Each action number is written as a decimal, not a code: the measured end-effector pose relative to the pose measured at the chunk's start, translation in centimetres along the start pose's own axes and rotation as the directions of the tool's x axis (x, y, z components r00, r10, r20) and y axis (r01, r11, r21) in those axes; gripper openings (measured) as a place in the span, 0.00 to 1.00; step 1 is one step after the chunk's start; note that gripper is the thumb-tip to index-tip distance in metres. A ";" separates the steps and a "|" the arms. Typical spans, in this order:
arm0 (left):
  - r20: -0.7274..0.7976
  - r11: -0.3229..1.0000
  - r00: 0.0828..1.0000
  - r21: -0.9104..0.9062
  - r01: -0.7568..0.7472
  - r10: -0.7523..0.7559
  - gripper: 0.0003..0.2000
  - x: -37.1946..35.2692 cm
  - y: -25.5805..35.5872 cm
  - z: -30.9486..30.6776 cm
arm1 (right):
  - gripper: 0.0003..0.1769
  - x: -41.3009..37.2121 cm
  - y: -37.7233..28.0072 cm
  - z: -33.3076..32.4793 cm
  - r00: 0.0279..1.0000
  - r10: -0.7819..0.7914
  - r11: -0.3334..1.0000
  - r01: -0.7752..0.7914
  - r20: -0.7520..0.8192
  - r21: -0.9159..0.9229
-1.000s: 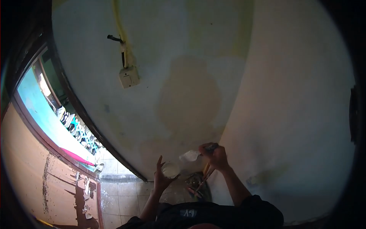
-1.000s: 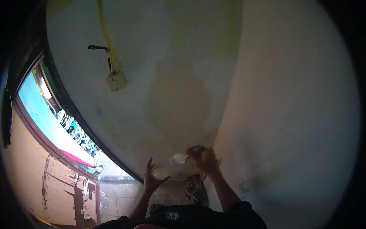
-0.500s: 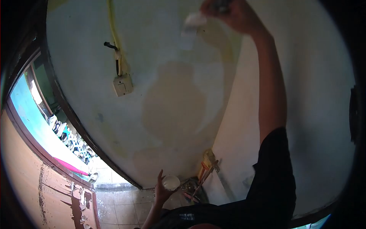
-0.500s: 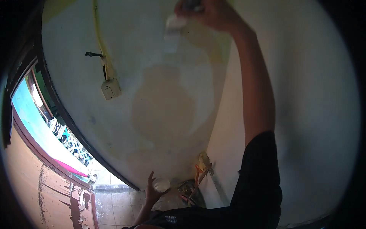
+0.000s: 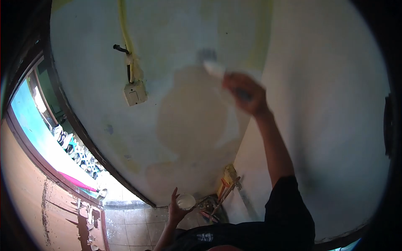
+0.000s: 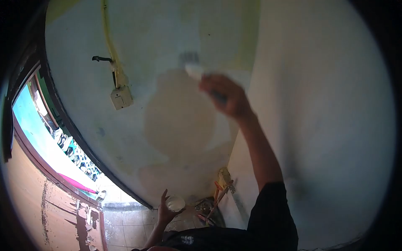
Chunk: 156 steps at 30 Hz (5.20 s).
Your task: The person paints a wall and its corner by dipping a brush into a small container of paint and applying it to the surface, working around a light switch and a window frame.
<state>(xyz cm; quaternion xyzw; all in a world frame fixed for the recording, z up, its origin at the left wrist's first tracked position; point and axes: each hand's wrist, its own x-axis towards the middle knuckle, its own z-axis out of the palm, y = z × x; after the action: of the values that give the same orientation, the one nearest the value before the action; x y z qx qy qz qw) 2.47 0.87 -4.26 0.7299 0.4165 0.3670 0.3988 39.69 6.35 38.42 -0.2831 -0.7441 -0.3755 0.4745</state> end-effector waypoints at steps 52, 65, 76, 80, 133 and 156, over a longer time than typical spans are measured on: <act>0.077 0.997 0.994 -0.020 0.076 -0.075 0.71 -0.9 -2.7 2.1 | 0.07 18.0 9.5 -9.0 0.970 -0.122 0.892 0.013 -0.211 -0.452; 0.112 1.000 0.994 -0.013 0.001 0.000 0.69 0.3 -3.2 2.1 | 0.03 -1.0 1.0 -10.1 0.811 0.490 0.853 -0.522 0.320 0.017; 0.050 0.999 0.998 -0.035 0.036 -0.035 0.70 -0.1 -3.3 3.1 | 0.05 25.2 12.0 -14.3 0.965 -0.009 0.905 -0.103 -0.261 -0.412; 0.049 0.999 0.998 -0.029 0.032 -0.031 0.70 -0.6 -4.6 3.3 | 0.08 17.6 9.9 -11.3 0.973 0.131 0.847 -0.210 -0.190 -0.489; 0.049 0.997 0.997 -0.041 0.058 -0.056 0.69 0.0 -3.7 3.1 | 0.07 23.9 14.8 -16.0 0.977 0.200 0.888 -0.213 -0.075 -0.408; 0.114 0.998 0.992 -0.023 0.050 -0.047 0.70 0.2 -3.1 2.7 | 0.05 0.8 4.2 -11.5 0.803 0.527 0.849 -0.513 0.279 -0.129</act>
<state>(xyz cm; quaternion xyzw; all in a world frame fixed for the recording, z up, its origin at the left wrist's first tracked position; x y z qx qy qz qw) 3.97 1.33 -8.08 0.7341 0.4060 0.3204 0.4400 48.36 -0.75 43.47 -0.5415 -0.6929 -0.2004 0.4318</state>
